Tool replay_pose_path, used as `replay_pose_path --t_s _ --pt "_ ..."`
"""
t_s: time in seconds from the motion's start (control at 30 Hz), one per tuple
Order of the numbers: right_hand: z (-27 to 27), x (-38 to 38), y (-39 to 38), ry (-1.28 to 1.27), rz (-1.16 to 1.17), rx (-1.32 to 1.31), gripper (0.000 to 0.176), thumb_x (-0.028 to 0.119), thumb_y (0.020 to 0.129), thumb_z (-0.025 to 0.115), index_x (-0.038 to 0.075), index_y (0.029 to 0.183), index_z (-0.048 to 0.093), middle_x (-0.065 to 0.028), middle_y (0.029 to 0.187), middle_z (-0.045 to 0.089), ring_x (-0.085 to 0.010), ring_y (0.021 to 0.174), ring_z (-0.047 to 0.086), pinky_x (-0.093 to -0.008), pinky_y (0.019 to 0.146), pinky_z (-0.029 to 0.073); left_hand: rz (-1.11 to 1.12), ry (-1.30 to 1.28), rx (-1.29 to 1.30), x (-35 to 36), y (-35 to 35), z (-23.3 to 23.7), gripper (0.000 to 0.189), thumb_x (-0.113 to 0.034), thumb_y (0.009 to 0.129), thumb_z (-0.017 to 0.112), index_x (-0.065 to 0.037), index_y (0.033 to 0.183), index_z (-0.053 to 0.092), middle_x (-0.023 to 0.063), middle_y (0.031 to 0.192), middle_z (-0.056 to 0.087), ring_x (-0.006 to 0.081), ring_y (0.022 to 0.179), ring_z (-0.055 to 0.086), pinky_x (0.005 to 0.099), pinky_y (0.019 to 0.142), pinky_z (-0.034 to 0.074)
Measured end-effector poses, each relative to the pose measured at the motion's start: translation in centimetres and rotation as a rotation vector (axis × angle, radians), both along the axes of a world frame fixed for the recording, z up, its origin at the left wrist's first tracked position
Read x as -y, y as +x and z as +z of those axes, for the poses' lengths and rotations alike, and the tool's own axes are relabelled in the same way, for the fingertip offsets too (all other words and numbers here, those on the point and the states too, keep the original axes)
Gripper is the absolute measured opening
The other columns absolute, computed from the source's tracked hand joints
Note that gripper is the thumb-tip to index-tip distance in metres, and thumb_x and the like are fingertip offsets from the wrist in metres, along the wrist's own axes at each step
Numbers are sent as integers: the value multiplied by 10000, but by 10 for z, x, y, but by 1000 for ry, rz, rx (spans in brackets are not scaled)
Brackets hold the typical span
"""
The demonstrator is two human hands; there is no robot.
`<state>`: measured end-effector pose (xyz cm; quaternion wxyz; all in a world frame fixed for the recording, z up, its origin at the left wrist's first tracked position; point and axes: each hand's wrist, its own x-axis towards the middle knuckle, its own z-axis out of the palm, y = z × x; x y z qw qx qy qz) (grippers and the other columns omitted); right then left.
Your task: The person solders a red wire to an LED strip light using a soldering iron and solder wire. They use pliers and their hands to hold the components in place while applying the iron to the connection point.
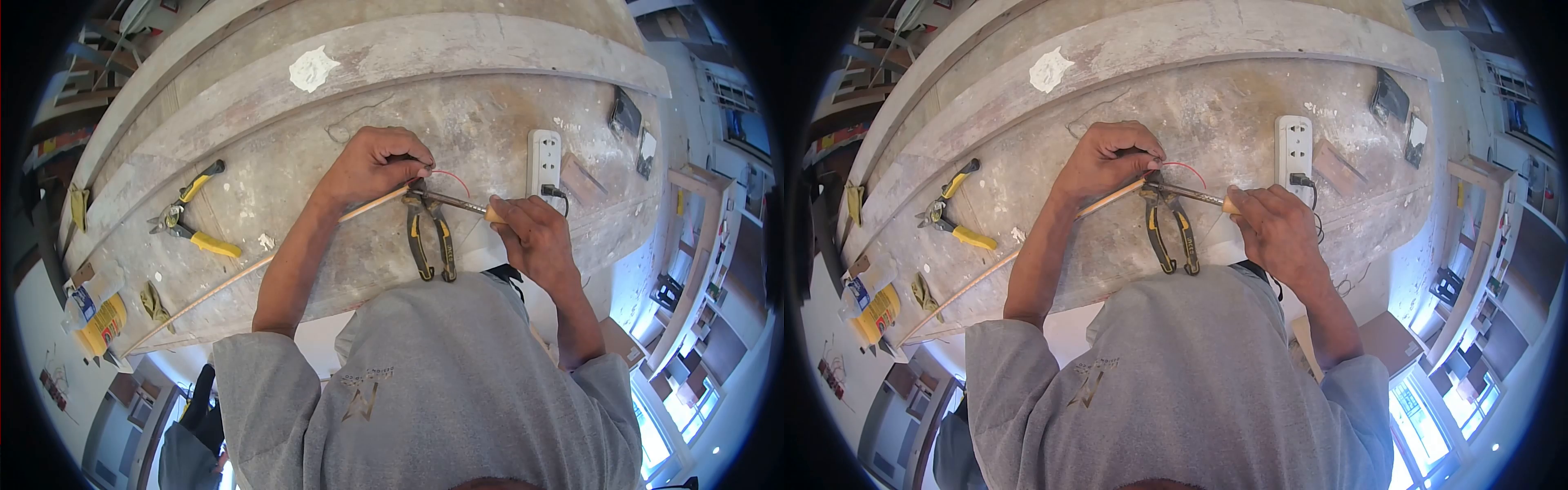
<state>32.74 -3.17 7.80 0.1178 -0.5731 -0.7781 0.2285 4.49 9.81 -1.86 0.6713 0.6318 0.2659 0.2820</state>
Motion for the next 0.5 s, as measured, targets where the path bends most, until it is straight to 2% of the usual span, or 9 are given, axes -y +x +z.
replay_pose_path --t_s 0.5 --pt "-3 0 4 -55 -7 -12 404 43 864 835 13 1259 758 -169 1022 773 -348 887 742 -434 795 608 21 -9 -18 1 1 4 90 22 923 796 -23 1001 801 45 913 772 122 845 711 288 768 568"
